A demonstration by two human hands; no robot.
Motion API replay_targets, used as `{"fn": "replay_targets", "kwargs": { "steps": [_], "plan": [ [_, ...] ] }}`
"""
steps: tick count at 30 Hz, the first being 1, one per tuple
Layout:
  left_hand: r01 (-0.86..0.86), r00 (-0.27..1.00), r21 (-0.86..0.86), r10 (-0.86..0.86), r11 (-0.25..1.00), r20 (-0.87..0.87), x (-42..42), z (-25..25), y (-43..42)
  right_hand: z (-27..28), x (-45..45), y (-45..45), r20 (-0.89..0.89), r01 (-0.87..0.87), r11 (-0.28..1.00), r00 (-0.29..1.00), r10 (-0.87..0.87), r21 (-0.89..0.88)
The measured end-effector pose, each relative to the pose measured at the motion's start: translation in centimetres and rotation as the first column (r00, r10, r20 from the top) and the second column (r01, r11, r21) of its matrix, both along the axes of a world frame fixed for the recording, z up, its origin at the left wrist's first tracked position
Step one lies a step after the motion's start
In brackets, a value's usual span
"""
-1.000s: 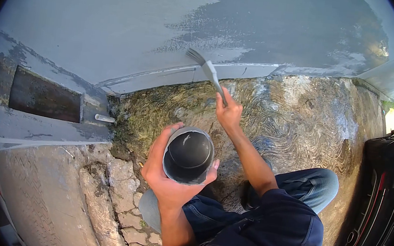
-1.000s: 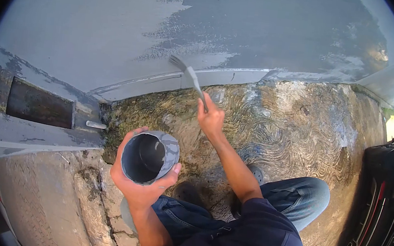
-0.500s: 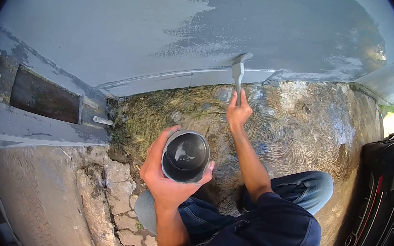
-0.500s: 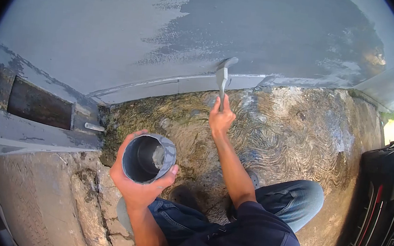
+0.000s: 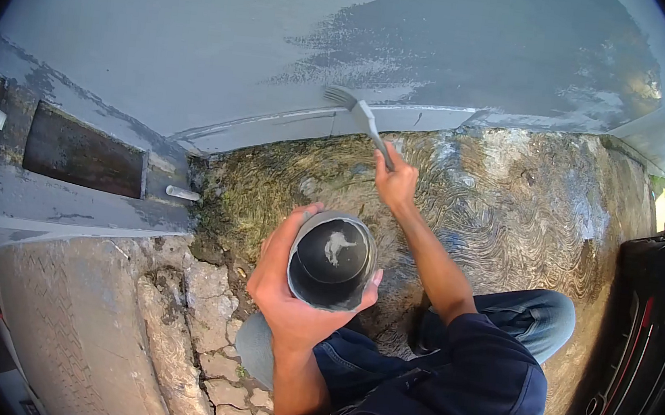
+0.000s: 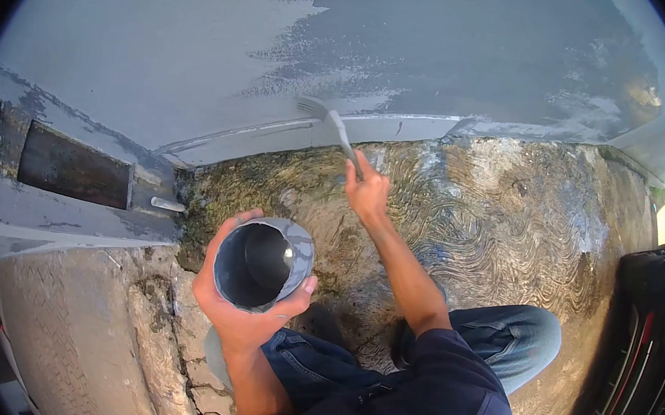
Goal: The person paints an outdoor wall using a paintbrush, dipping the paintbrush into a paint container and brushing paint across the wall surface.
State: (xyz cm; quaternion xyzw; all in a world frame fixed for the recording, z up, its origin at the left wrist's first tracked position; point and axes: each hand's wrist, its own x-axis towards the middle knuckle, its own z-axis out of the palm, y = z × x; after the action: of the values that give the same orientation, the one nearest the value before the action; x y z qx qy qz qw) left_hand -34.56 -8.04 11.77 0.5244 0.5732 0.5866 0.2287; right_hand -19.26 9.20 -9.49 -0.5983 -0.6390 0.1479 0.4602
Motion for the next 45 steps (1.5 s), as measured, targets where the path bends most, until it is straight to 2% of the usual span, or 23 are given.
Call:
{"fn": "replay_targets", "kwargs": {
  "steps": [3,4,5,7,11,15,17,20,22,23,25,26,28,30,31,34,35,37,38,40,42,44,45],
  "plan": [
    [0.028,1.0,0.015,-0.028,0.999,-0.014,-0.1,0.4,-0.5,0.2,8.4,2.4,0.049,0.302,0.952,0.951,-0.304,0.037],
    [0.026,0.999,0.04,-0.024,0.999,-0.035,-0.1,0.4,-0.5,1.0,10.1,2.6,0.057,0.375,0.927,0.925,-0.376,0.022],
    [0.017,1.0,0.041,-0.016,0.999,-0.026,-0.2,0.4,-0.5,1.0,11.5,2.8,0.065,0.367,0.93,0.927,-0.368,0.027],
    [0.02,0.999,0.067,-0.017,0.998,-0.045,-0.3,0.3,-0.6,0.7,13.1,3.3,0.056,0.568,0.808,0.812,-0.581,0.152],
    [-0.031,0.999,0.005,0.031,1.0,0.015,0.0,0.1,-0.8,0.2,9.9,2.7,0.071,0.548,0.813,0.819,-0.569,0.196],
    [-0.027,1.0,-0.023,0.027,0.999,-0.012,0.1,0.5,-0.7,0.9,0.5,0.5,-0.043,0.292,0.954,0.956,-0.289,0.069],
    [-0.036,0.999,-0.027,0.035,0.999,-0.02,0.1,0.5,-1.0,1.0,-4.2,-0.2,-0.09,0.226,0.973,0.969,-0.229,-0.042],
    [0.012,1.0,0.016,-0.012,1.0,-0.013,-0.2,0.5,-1.3,2.0,-9.2,-2.4,-0.171,0.168,0.985,0.97,-0.173,-0.047],
    [0.006,1.0,0.044,-0.005,0.999,-0.009,-0.2,0.5,-1.2,1.8,-10.8,-3.8,-0.113,-0.021,1.0,0.993,0.019,-0.015],
    [0.01,1.0,0.042,-0.009,0.999,-0.008,-0.3,0.4,-1.2,1.8,-11.0,-4.3,-0.112,-0.017,1.0,0.994,0.015,-0.018],
    [-0.001,0.999,0.085,0.004,0.996,-0.039,-0.3,0.3,-1.2,1.7,-11.1,-4.7,-0.124,-0.305,0.95,0.943,0.31,0.061],
    [-0.002,0.999,0.086,0.005,0.996,-0.038,-0.3,0.4,-1.2,1.7,-10.6,-4.3,-0.123,-0.306,0.95,0.942,0.312,0.061],
    [0.006,1.0,0.015,-0.005,1.0,-0.024,-0.3,0.9,-1.5,2.0,-8.4,-2.2,-0.039,-0.168,0.986,0.985,0.168,0.015],
    [-0.026,1.0,0.004,0.026,1.0,-0.015,-0.3,1.2,-1.7,3.5,-3.9,0.5,-0.04,-0.064,0.998,0.997,0.063,-0.028],
    [-0.047,0.999,-0.004,0.047,0.999,-0.003,-0.4,1.3,-1.8,3.5,-1.6,1.1,0.038,-0.011,0.998,0.999,0.014,-0.067],
    [-0.026,1.0,0.065,0.027,0.998,-0.011,-0.9,1.0,-1.6,2.4,4.8,1.7,0.066,0.152,0.988,0.986,-0.153,0.032],
    [-0.036,0.999,0.065,0.037,0.997,-0.007,-1.1,1.0,-1.7,2.2,6.8,1.7,0.055,0.231,0.973,0.971,-0.232,0.026],
    [-0.046,0.998,0.08,0.05,0.996,-0.037,-1.3,0.9,-1.9,0.9,10.1,2.3,0.063,0.453,0.88,0.883,-0.465,0.145],
    [-0.049,0.998,0.08,0.052,0.996,-0.032,-1.4,1.0,-2.0,0.0,10.7,2.3,0.068,0.45,0.881,0.884,-0.463,0.147],
    [-0.029,0.998,0.079,0.033,0.996,-0.047,-1.5,1.1,-1.9,-0.6,11.2,2.2,0.036,0.599,0.793,0.795,-0.606,0.11],
    [-0.023,1.0,0.078,0.024,0.997,-0.01,-1.4,1.0,-1.7,-2.2,8.9,2.0,0.088,0.569,0.813,0.81,-0.58,0.123],
    [-0.012,1.0,0.073,0.01,0.997,0.023,-1.2,0.8,-1.5,-0.6,3.1,0.2,-0.012,0.393,0.918,0.919,-0.394,-0.047],
    [-0.008,1.0,0.06,0.007,0.998,0.03,-1.2,0.7,-1.5,-1.7,0.4,0.0,-0.068,0.281,0.959,0.957,-0.283,-0.037]
  ]
}}
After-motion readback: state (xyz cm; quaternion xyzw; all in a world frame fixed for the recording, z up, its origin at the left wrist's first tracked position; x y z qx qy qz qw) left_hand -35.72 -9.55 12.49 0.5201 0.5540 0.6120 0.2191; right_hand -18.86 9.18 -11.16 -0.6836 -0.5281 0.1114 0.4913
